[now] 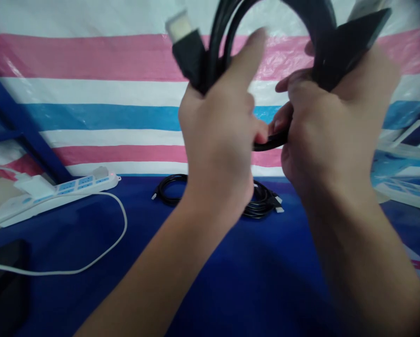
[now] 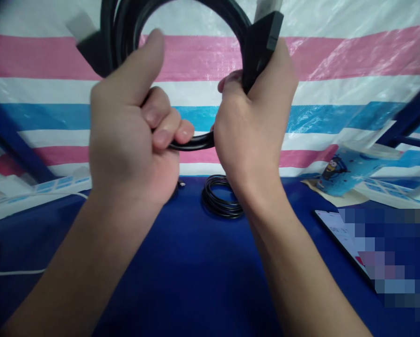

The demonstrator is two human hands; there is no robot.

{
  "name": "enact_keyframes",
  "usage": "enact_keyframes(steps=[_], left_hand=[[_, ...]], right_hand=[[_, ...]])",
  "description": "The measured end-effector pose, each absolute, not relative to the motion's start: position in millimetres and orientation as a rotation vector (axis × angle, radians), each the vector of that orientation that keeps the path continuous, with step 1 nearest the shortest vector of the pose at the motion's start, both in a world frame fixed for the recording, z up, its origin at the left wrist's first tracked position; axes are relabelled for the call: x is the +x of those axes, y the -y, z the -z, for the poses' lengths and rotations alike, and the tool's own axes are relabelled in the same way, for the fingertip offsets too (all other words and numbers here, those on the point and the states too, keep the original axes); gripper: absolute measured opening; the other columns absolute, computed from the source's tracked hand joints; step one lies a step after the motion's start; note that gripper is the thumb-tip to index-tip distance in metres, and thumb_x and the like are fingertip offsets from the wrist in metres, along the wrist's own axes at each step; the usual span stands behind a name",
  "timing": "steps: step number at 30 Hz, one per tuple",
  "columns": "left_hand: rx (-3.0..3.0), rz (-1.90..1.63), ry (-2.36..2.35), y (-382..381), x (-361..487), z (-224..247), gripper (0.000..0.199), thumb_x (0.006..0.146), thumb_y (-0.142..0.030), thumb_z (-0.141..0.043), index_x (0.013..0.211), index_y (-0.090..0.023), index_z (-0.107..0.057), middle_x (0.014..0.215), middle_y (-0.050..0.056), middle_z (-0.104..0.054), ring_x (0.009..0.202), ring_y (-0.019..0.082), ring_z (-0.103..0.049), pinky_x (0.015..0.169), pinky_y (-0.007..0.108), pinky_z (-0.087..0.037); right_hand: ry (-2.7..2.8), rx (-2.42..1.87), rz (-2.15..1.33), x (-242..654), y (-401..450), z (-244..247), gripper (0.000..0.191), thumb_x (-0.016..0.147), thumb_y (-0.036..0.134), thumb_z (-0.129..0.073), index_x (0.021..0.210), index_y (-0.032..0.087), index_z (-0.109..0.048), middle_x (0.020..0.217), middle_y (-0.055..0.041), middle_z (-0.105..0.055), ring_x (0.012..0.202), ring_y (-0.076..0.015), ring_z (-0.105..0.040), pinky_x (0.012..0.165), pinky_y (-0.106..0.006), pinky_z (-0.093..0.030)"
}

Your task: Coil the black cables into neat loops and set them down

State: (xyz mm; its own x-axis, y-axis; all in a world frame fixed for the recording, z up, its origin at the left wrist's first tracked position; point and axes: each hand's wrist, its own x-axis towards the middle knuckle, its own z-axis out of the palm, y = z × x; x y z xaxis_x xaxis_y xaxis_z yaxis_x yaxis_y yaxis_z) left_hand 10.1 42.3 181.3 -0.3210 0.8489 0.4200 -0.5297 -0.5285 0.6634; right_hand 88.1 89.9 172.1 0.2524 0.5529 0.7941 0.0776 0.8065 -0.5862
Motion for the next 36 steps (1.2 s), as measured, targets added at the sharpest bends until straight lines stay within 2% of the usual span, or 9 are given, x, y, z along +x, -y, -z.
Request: enact_keyframes(steps=[3, 6, 9, 15, 22, 25, 29, 33, 36], left_hand=[[0.909, -1.904, -0.322, -45.6, 0.6, -181.6, 0.046, 0.091, -0.02, -0.048, 0.054, -0.019, -0.022, 0.043, -0.007, -0.009, 0.03, 0.002, -0.016, 0.033, 0.018, -0.027], [1.086, -1.811, -0.288, -46.0, -8.3, -183.3, 0.044, 0.092, -0.019, -0.043, 0.052, -0.019, -0.024, 0.042, -0.006, -0.009, 0.029, 0.003, -0.016, 0.033, 0.019, -0.028], [1.256, -1.66, -0.322, -45.7, -16.4, -186.0, 0.044, 0.088, -0.015, -0.047, 0.05, -0.017, -0.025, 0.042, -0.006, -0.012, 0.03, 0.002, -0.019, 0.035, 0.019, -0.032], [1.188, -1.705, -0.526, -48.6, -25.8, -192.2, 0.039, 0.085, -0.012, -0.05, 0.055, -0.018, -0.025, 0.047, -0.006, -0.011, 0.032, 0.001, -0.012, 0.03, 0.018, -0.015], [1.275, -1.827, -1.243, -79.8, -38.1, -150.7, 0.029, 0.079, -0.025, -0.053, 0.062, -0.021, -0.03, 0.049, -0.006, -0.02, 0.037, 0.005, -0.021, 0.036, 0.022, -0.024], [1.275, -1.773, -1.579, -105.0, -70.2, -103.0, 0.018, 0.071, -0.023, -0.062, 0.077, -0.022, -0.045, 0.053, -0.003, -0.043, 0.044, 0.013, -0.046, 0.045, 0.027, -0.034], [1.353, -1.475, -1.998, -125.5, -117.0, -51.8, 0.023, 0.06, -0.024, -0.071, 0.068, -0.023, -0.05, 0.053, 0.0, -0.043, 0.066, 0.028, -0.057, 0.066, 0.041, -0.038], [1.522, -1.132, -2.191, -129.8, -133.4, -30.4, 0.017, 0.067, -0.033, -0.062, 0.064, -0.021, -0.05, 0.057, 0.007, -0.046, 0.088, 0.046, -0.059, 0.077, 0.057, -0.037], [1.623, -0.949, -2.348, -131.9, -129.8, -23.2, 0.017, 0.07, -0.029, -0.055, 0.08, -0.015, -0.057, 0.091, 0.022, -0.059, 0.108, 0.05, -0.051, 0.084, 0.061, -0.038]], right_hand=[[1.216, -0.476, -0.72, 84.0, -80.2, -179.7, 0.018, 0.083, 0.0, -0.046, 0.074, 0.016, -0.049, 0.072, 0.0011, -0.051, 0.048, -0.006, -0.046, 0.045, -0.023, -0.04], [1.13, -0.48, -1.133, 84.7, -76.9, -186.2, 0.022, 0.094, 0.012, -0.043, 0.074, 0.015, -0.051, 0.05, 0.0072, -0.036, 0.036, -0.0033, -0.032, 0.04, -0.018, -0.036], [1.138, -0.553, -1.16, 87.4, -77.7, -188.0, 0.023, 0.093, 0.007, -0.042, 0.076, 0.017, -0.053, 0.041, 0.0096, -0.015, 0.032, -0.0041, -0.016, 0.033, -0.017, -0.025], [1.23, -0.648, -1.016, 84.9, -80.7, -180.4, 0.018, 0.08, 0.002, -0.051, 0.081, 0.018, -0.057, 0.041, 0.0093, -0.027, 0.03, -0.0041, -0.022, 0.031, -0.018, -0.027], [1.089, -0.853, -1.26, 55.4, -111.7, -129.2, 0.011, 0.089, 0.011, -0.042, 0.092, 0.018, -0.05, 0.048, 0.01, -0.027, 0.034, -0.0044, -0.028, 0.035, -0.015, -0.034], [1.149, -1.074, -1.321, 30.6, -137.9, -86.5, 0.009, 0.094, 0.019, -0.046, 0.097, 0.012, -0.052, 0.055, 0.0082, -0.037, 0.039, -0.0032, -0.035, 0.04, -0.016, -0.038], [1.306, -1.324, -1.313, 2.1, -170.7, -37.9, 0.022, 0.094, 0.03, -0.053, 0.102, 0.01, -0.056, 0.077, -0.0002, -0.056, 0.056, -0.0058, -0.052, 0.051, -0.018, -0.047], [1.461, -1.476, -1.148, -7.7, -183.2, -16.2, 0.028, 0.092, 0.03, -0.056, 0.113, 0.012, -0.055, 0.096, -0.0059, -0.059, 0.078, -0.013, -0.06, 0.068, -0.028, -0.054], [1.55, -1.524, -0.954, -7.2, -179.9, -11.6, 0.034, 0.092, 0.028, -0.056, 0.121, 0.013, -0.052, 0.11, -0.0092, -0.057, 0.096, -0.0186, -0.059, 0.083, -0.038, -0.052]])
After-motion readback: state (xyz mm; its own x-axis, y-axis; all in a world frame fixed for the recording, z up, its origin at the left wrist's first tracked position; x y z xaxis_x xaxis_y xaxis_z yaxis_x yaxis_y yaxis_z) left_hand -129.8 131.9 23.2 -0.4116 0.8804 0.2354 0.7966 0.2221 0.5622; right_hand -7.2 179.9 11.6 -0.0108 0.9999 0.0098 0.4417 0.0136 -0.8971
